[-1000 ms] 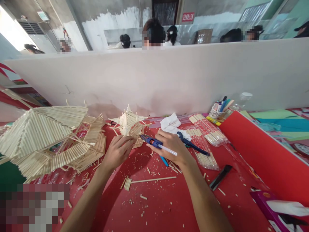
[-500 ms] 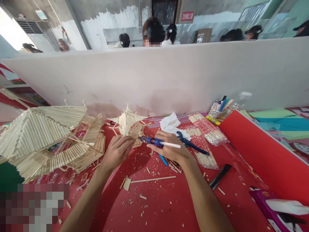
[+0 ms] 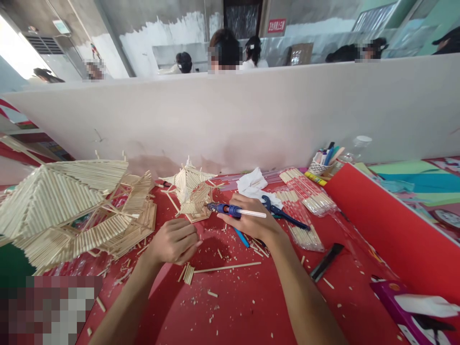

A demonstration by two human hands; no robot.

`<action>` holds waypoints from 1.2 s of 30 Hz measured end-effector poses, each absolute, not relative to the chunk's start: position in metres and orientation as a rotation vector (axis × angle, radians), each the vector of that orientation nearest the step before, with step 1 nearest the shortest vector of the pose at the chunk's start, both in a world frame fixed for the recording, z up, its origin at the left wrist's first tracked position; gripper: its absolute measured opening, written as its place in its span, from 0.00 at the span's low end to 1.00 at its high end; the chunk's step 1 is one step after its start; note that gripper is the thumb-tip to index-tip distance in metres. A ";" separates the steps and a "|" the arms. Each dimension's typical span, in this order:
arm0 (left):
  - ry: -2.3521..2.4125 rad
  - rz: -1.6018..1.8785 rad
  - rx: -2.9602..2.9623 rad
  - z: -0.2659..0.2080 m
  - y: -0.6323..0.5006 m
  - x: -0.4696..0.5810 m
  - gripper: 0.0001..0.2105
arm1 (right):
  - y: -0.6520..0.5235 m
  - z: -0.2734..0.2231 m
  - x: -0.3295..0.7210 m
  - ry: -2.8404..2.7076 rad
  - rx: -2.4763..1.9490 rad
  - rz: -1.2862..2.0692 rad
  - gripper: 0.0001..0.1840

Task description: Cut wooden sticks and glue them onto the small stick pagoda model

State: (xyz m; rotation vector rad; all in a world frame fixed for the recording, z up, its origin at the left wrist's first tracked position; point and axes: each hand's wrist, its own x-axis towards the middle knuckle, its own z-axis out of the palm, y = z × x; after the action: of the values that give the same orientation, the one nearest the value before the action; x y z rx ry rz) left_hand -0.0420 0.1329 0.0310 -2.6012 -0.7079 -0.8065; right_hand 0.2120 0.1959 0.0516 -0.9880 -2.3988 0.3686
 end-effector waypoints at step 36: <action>-2.190 -0.419 -2.181 -0.051 0.018 -0.047 0.10 | 0.180 0.061 0.199 -2.368 -1.075 0.163 0.19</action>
State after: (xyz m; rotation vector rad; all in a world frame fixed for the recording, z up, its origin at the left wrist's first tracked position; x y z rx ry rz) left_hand -0.0471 0.0183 -0.0511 -2.1813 -2.1897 -0.4186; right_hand 0.1995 0.1802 0.0612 -1.0755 -2.3684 0.1630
